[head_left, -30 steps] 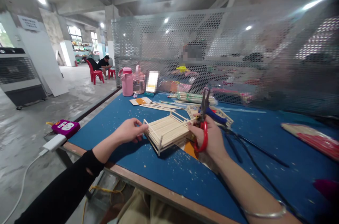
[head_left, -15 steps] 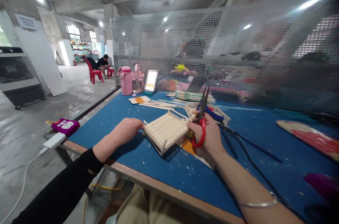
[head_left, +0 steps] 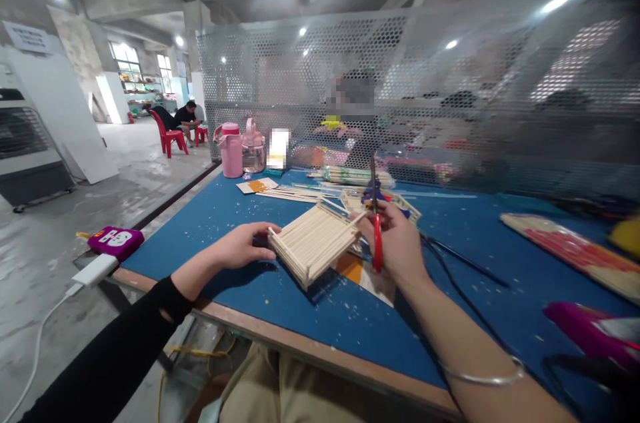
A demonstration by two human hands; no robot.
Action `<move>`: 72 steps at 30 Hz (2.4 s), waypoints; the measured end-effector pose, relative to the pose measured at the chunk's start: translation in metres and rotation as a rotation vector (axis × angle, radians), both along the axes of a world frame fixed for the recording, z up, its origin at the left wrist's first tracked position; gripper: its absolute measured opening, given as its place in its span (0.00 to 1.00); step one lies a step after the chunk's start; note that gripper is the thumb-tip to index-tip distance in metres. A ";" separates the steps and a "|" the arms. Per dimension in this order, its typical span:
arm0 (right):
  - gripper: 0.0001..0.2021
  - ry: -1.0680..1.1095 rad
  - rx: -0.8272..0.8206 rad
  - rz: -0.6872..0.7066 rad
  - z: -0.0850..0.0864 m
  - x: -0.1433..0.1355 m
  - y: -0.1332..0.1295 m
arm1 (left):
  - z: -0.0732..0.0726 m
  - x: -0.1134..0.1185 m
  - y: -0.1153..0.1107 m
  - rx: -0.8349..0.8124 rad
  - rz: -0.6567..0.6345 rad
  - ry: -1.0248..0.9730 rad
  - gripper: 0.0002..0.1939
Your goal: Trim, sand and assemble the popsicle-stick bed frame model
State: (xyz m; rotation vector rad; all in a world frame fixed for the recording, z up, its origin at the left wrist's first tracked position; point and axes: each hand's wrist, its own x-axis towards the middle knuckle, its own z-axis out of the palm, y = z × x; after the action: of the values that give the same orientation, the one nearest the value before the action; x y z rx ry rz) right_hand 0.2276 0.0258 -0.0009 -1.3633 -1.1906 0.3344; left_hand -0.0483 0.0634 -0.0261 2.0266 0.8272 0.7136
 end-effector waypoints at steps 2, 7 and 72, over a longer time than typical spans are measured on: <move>0.24 -0.136 -0.030 -0.077 0.003 0.013 -0.014 | -0.003 0.014 -0.001 -0.059 -0.074 -0.059 0.22; 0.26 -0.323 -0.202 -0.089 -0.002 0.029 -0.035 | -0.010 0.024 0.004 -0.109 -0.167 -0.176 0.29; 0.16 -0.204 0.022 0.204 0.016 -0.011 0.008 | 0.023 0.061 0.012 0.785 0.076 -0.101 0.19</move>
State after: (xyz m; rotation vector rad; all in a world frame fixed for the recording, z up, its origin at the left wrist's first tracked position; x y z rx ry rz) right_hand 0.2164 0.0340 0.0147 -1.2822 -1.5042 0.3313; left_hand 0.0124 0.0753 -0.0030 2.6136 0.6120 1.3238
